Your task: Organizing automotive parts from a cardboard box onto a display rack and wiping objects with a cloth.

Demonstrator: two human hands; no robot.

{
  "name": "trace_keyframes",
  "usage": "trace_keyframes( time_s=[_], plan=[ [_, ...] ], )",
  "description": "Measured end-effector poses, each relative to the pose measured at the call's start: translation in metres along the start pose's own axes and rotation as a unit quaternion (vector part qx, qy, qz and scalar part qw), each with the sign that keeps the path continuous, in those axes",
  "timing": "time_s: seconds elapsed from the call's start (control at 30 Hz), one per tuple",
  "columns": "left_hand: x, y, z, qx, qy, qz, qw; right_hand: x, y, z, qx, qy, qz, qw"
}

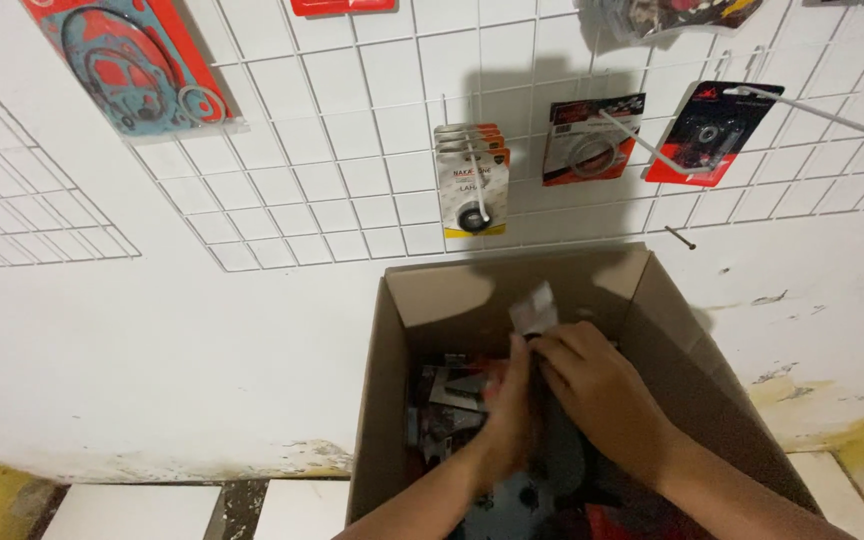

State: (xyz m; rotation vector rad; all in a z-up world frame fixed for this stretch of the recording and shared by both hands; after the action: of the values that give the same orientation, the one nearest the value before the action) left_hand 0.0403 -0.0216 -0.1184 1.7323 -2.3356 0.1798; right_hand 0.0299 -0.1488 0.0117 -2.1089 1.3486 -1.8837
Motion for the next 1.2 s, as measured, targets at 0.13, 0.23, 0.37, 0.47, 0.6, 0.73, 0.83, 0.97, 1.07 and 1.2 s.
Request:
trace_keyframes(
  time_s=[0.13, 0.23, 0.37, 0.47, 0.6, 0.73, 0.83, 0.97, 1.07, 1.2],
  plan=[
    [0.014, 0.008, -0.019, 0.089, -0.532, -0.009, 0.842, -0.003, 0.006, 0.011, -0.024, -0.054, 0.007, 0.998],
    [0.015, 0.015, -0.059, -0.026, -0.885, -0.040, 0.463, -0.012, 0.011, 0.015, -0.031, -0.102, -0.032, 0.994],
    [0.022, 0.039, -0.125, -0.160, -0.911, -0.118, 0.361, -0.009, 0.009, 0.014, -0.018, -0.125, -0.086, 0.988],
    [0.021, 0.048, -0.144, -0.219, -0.949, -0.061, 0.219, -0.016, 0.006, 0.037, -0.019, -0.114, -0.026, 0.993],
    [0.019, 0.052, -0.148, -0.185, -0.944, -0.119, 0.245, 0.001, -0.005, 0.048, -0.038, -0.095, 0.048, 0.994],
    [0.029, 0.060, -0.157, -0.208, -0.967, -0.096, 0.116, -0.015, 0.002, 0.073, -0.101, 0.000, -0.051, 0.994],
    [0.020, 0.043, -0.132, -0.238, -0.961, -0.119, 0.070, -0.038, 0.013, 0.098, -0.130, 0.017, -0.112, 0.985],
    [0.011, 0.029, -0.115, -0.218, -0.959, -0.131, 0.128, -0.002, -0.004, 0.084, -0.287, -0.256, -0.005, 0.923],
    [-0.002, 0.011, -0.094, -0.186, -0.959, -0.195, 0.087, 0.025, -0.004, 0.068, -0.433, -0.425, -0.050, 0.793],
    [0.022, 0.026, -0.130, -0.211, -0.959, -0.167, 0.088, 0.064, -0.010, 0.028, -0.375, -0.293, -0.070, 0.877]
  ],
)
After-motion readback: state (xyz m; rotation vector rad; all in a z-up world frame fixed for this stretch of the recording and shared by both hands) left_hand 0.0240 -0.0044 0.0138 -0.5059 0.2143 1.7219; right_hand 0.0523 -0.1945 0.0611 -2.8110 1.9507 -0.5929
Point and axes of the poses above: each hand's wrist, its own y-axis away from the middle knuckle, its own x-axis out of the back of the hand, z = x × y, the point moved 1 cm from there along -y, towards the middle knuckle, and after that the axes turned 3 degrees about -z, right-handed, at the moved point
